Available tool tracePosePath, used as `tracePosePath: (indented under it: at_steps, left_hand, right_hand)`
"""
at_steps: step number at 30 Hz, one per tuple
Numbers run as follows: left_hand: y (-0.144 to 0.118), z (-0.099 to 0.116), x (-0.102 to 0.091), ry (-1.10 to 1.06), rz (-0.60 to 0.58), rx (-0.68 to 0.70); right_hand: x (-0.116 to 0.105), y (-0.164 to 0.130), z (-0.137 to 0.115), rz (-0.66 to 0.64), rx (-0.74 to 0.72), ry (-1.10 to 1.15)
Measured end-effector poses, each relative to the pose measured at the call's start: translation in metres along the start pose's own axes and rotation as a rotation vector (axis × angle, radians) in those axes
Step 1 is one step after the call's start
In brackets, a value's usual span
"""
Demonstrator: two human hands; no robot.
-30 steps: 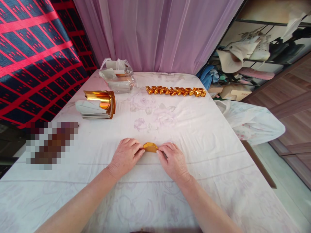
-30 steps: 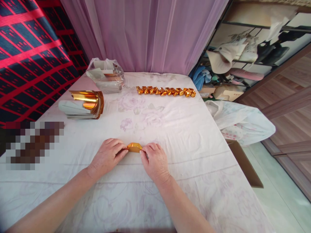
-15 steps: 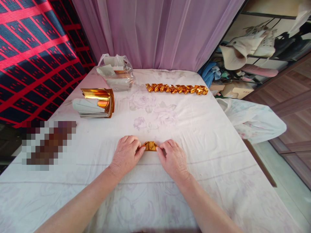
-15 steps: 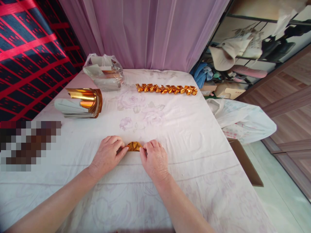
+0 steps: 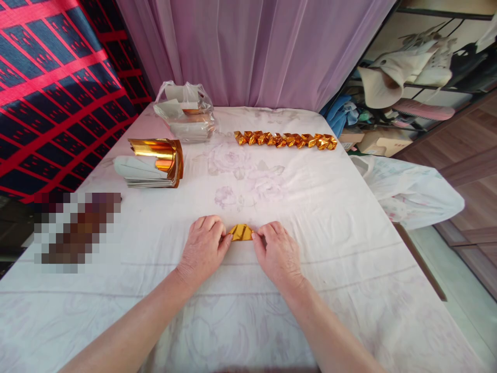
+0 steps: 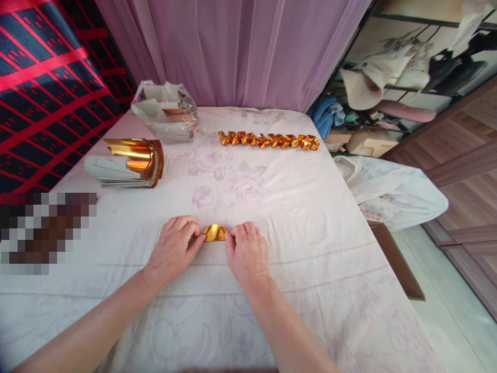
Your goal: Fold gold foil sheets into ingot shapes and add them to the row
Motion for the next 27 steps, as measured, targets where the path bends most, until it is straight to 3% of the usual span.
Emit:
tracePosePath:
  at_steps: [9, 16, 20, 27]
  left_hand:
    - [-0.002, 0.001, 0.0, -0.017, -0.023, 0.005]
    - [-0.005, 0.009, 0.0, 0.142, 0.042, 0.246]
    - [-0.007, 0.022, -0.003, 0.249, 0.02, 0.366]
    - [-0.021, 0.033, 0.0, 0.29, -0.031, 0.345]
  right_hand:
    - [0.004, 0.0, 0.005, -0.047, 0.048, 0.049]
    - [0.002, 0.0, 0.006, -0.069, 0.06, 0.086]
    - [0.0, 0.001, 0.005, -0.106, 0.088, 0.089]
    - [0.002, -0.001, 0.006, -0.051, 0.044, 0.087]
Point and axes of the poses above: each hand's wrist, its own y-axis towards the middle knuckle, its own x-axis out of the palm, z = x × y, the point moved 2 cm from there along y, towards the middle knuckle, and after that the axes turned 1 degree about -y, right-handed, at the moved point
